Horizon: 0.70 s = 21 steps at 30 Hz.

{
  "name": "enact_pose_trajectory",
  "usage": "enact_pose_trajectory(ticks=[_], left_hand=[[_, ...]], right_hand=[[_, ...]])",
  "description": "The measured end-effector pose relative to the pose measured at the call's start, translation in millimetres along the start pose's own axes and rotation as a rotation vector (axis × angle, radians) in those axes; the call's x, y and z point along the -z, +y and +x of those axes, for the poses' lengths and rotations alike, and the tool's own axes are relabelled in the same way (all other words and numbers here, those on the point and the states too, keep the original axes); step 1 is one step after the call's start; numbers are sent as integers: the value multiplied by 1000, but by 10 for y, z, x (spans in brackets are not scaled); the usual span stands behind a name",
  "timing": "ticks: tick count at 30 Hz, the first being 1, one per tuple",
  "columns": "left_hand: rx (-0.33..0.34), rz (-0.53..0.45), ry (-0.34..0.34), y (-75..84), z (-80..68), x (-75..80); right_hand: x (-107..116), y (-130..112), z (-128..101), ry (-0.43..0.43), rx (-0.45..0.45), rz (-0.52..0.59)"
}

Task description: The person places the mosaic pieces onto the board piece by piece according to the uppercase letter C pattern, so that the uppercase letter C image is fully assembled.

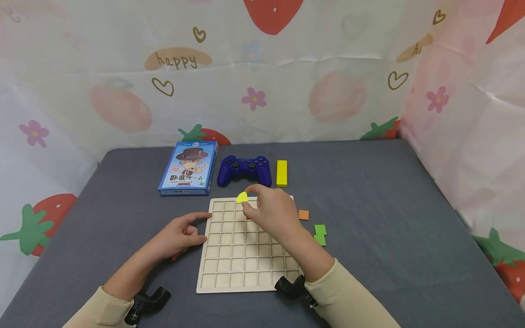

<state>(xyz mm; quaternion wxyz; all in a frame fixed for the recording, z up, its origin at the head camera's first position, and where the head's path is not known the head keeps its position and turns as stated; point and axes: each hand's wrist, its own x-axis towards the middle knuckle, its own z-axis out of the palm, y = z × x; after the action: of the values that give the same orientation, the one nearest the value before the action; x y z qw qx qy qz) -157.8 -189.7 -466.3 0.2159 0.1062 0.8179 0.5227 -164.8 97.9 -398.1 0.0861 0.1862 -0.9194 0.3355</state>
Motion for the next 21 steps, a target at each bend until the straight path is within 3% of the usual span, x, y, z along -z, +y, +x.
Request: enact_pose_trajectory(ticks=[8, 21], left_hand=[[9, 12, 9, 2, 1, 0], [-15, -17, -10, 19, -23, 2]], right_hand=[[-245, 102, 46, -112, -72, -18], [-480, 262, 67, -181, -54, -114]])
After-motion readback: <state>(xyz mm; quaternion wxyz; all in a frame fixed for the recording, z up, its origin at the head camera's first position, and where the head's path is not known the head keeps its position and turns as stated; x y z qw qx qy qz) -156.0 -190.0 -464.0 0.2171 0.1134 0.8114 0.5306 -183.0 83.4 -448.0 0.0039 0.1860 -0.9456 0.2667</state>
